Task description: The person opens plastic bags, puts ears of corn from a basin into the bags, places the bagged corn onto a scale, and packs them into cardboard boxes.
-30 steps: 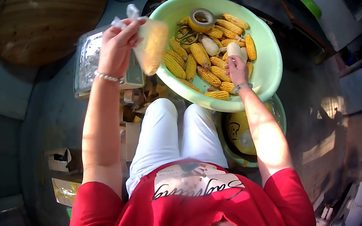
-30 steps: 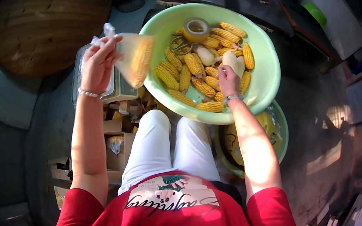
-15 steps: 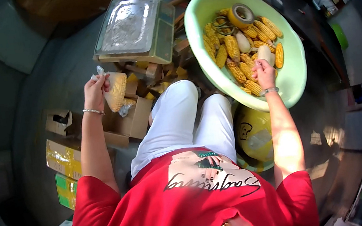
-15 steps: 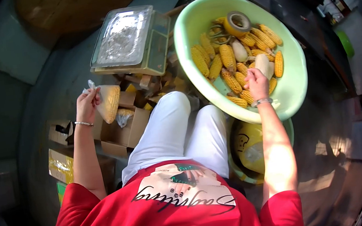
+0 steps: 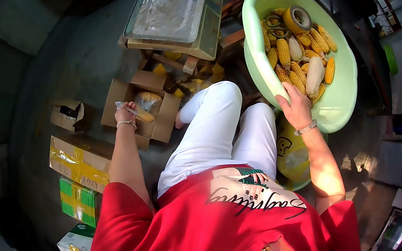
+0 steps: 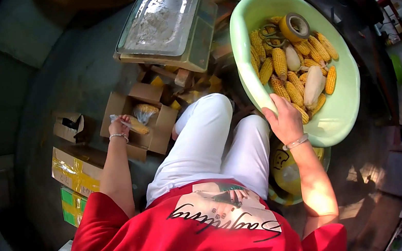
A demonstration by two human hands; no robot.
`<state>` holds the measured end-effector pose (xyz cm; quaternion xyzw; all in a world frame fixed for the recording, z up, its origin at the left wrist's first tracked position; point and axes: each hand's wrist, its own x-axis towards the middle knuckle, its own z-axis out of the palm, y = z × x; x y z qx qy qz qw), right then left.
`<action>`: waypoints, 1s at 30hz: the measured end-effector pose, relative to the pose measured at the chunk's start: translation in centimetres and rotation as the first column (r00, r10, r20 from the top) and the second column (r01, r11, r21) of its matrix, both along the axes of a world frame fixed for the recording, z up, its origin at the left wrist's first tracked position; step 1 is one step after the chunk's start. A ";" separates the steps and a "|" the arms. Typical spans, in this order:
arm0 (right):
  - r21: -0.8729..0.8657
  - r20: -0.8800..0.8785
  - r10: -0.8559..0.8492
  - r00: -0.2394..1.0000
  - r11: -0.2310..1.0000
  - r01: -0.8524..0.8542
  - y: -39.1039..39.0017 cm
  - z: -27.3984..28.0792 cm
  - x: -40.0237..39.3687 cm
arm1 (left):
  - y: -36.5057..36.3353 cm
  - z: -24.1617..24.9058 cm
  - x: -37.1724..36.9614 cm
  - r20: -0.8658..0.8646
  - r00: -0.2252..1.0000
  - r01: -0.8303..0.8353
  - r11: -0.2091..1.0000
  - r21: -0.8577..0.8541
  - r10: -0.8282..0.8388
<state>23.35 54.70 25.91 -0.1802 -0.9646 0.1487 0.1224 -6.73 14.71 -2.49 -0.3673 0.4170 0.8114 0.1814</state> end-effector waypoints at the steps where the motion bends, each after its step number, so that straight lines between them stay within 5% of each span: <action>1: 0.003 -0.001 -0.003 1.000 1.000 0.003 -0.2 0.0 -0.1 | 0.0 -0.9 0.0 0.013 1.000 -0.021 1.000 -0.012 0.021; 6: 0.035 -0.003 -0.011 1.000 0.999 0.011 -0.1 -0.3 -0.2 | 0.2 -6.6 0.1 0.028 0.997 -0.070 0.998 0.010 0.069; 23: 0.032 0.032 -0.041 0.999 0.999 0.040 -0.7 -0.1 -1.3 | 2.4 -14.0 -0.9 0.088 0.972 -0.211 0.974 -0.083 0.218; 26: 0.029 0.033 -0.026 0.999 0.999 0.025 -0.7 0.0 -1.5 | 1.9 -17.0 -1.0 0.059 0.982 -0.181 0.983 0.030 0.179; 30: 0.024 0.037 -0.029 0.999 0.999 0.028 -0.7 -0.1 -1.5 | 1.9 -18.7 -0.6 0.104 0.994 -0.013 0.990 -0.140 0.028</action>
